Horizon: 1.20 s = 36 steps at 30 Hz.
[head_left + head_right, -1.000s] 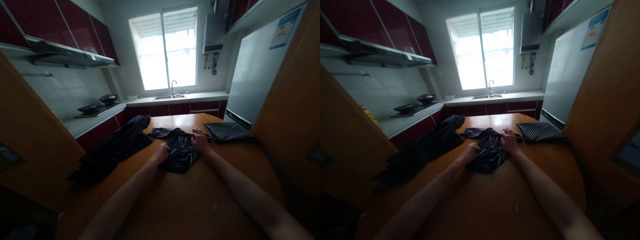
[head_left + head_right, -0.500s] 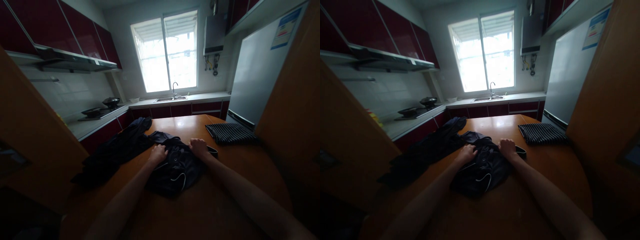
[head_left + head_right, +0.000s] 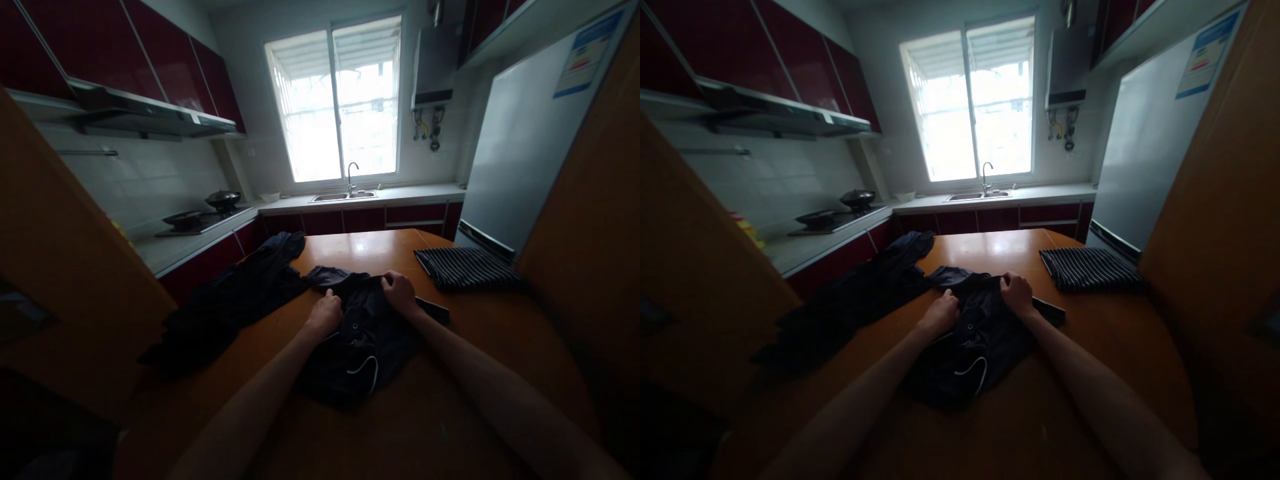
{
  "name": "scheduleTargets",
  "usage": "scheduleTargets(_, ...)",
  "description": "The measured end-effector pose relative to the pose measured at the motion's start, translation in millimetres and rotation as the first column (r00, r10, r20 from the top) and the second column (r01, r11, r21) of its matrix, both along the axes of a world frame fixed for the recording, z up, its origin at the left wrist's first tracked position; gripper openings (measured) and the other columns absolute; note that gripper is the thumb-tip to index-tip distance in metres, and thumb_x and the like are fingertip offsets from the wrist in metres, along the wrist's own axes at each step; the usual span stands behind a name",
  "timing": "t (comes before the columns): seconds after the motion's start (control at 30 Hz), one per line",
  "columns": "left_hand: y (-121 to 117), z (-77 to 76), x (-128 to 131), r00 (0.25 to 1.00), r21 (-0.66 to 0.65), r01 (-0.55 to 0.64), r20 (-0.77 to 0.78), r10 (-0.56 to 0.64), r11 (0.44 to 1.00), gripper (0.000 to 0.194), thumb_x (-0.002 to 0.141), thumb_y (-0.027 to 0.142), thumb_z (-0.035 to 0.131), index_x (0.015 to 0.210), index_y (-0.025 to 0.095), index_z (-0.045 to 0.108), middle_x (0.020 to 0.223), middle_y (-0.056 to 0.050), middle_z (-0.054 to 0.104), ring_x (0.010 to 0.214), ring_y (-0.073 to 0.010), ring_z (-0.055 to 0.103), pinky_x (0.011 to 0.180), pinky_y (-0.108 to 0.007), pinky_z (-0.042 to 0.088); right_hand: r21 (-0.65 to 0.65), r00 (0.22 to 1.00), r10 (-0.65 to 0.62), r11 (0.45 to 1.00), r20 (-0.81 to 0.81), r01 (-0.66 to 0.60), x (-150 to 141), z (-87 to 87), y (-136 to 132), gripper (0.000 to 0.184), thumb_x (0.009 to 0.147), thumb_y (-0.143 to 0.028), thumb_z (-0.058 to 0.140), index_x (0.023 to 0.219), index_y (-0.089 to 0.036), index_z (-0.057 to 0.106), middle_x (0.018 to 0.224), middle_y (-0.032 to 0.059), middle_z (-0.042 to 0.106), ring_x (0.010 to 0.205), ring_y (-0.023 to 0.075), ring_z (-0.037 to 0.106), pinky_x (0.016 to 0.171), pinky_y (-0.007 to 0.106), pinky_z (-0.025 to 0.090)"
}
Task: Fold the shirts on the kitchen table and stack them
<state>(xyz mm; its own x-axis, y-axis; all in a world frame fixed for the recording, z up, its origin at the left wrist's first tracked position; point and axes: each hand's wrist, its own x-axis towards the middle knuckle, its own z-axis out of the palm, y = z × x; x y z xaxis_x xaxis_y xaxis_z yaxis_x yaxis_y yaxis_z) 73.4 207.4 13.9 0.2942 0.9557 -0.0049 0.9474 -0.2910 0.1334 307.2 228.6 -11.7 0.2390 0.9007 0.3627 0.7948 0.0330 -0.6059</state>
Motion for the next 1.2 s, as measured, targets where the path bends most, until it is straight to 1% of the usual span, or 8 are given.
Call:
scheduleTargets(0.1,-8,14.6,-2,0.989,-0.019,-0.071,-0.128,0.068,0.997,0.034,0.094,0.011,0.046,0.112,0.006,0.075,0.125,-0.026,0.062,0.105,-0.0332,0.071,0.091,-0.041,0.055,-0.097,0.977,-0.203,0.976,-0.069,0.196,24,2.5,5,0.029,0.095,-0.033,0.051,0.105,-0.018,0.074,0.104,0.0141,0.076,0.099,0.0277,0.071,0.079,0.032,0.049)
scheduleTargets(0.23,-12,27.3,-9,0.968,-0.047,-0.136,-0.218,0.123,0.990,0.030,0.093,0.019,0.056,0.113,0.009,0.075,0.117,-0.025,0.069,0.110,-0.0350,0.069,0.090,-0.040,0.055,-0.171,0.973,-0.222,0.963,-0.059,0.209,48,-1.3,6,0.023,0.090,-0.027,0.057,0.093,-0.014,0.076,0.094,0.0176,0.075,0.090,0.0309,0.071,0.075,0.036,0.051)
scheduleTargets(0.37,-9,27.9,-7,0.971,0.071,-0.128,-0.194,0.140,0.989,0.047,0.102,0.043,0.045,0.112,0.009,0.076,0.123,-0.026,0.067,0.117,-0.0388,0.063,0.097,-0.046,0.051,-0.066,0.997,-0.079,0.995,-0.010,0.079,41,-6.0,6,0.027,0.090,-0.021,0.058,0.112,-0.017,0.073,0.114,0.0132,0.072,0.112,0.0263,0.066,0.095,0.034,0.049)
scheduleTargets(0.47,2,14.9,-4,0.999,0.182,-0.029,-0.038,0.037,0.983,0.050,0.106,0.038,0.034,0.110,0.011,0.076,0.120,-0.022,0.068,0.113,-0.0315,0.064,0.099,-0.041,0.049,0.045,0.985,0.147,0.987,0.091,-0.152,26,-10.0,6,0.033,0.092,-0.025,0.060,0.123,-0.020,0.069,0.126,0.0100,0.069,0.122,0.0232,0.060,0.104,0.032,0.044)
scheduleTargets(0.67,25,-20.4,-12,0.958,0.188,0.165,0.204,-0.203,0.968,0.038,0.095,0.016,0.051,0.125,0.021,0.073,0.120,-0.012,0.068,0.110,-0.0259,0.063,0.095,-0.035,0.050,-0.061,0.930,0.296,0.955,0.217,-0.289,13,-16.5,4,0.038,0.089,-0.024,0.064,0.127,-0.022,0.069,0.122,0.0104,0.073,0.115,0.0281,0.066,0.098,0.037,0.047)
scheduleTargets(0.83,32,-15.6,-17,0.884,0.136,0.266,0.361,-0.298,0.954,0.027,0.091,0.020,0.058,0.107,0.020,0.081,0.107,-0.008,0.075,0.095,-0.0226,0.069,0.086,-0.030,0.052,0.000,0.938,0.345,0.938,-0.023,-0.345,15,-14.4,11,0.022,0.089,-0.033,0.066,0.106,-0.025,0.078,0.104,0.0052,0.079,0.099,0.0244,0.072,0.085,0.031,0.051)
scheduleTargets(1.0,42,3.0,-28,0.905,0.186,-0.039,0.422,-0.044,0.982,0.023,0.091,0.028,0.063,0.102,0.022,0.081,0.105,-0.007,0.079,0.102,-0.0230,0.071,0.089,-0.026,0.050,0.123,0.961,0.094,0.990,-0.259,-0.063,26,-15.5,24,0.021,0.086,-0.035,0.065,0.087,-0.019,0.078,0.089,0.0088,0.079,0.084,0.0238,0.074,0.073,0.028,0.051)
scheduleTargets(1.2,58,14.5,-68,0.850,0.181,-0.427,0.415,0.325,0.886,0.032,0.094,0.029,0.052,0.108,0.016,0.077,0.111,-0.016,0.077,0.105,-0.0296,0.072,0.082,-0.030,0.051,0.089,0.940,-0.188,0.971,-0.285,0.221,52,-17.2,30,0.028,0.090,-0.032,0.054,0.094,-0.012,0.074,0.093,0.0163,0.077,0.085,0.0270,0.073,0.073,0.032,0.051)
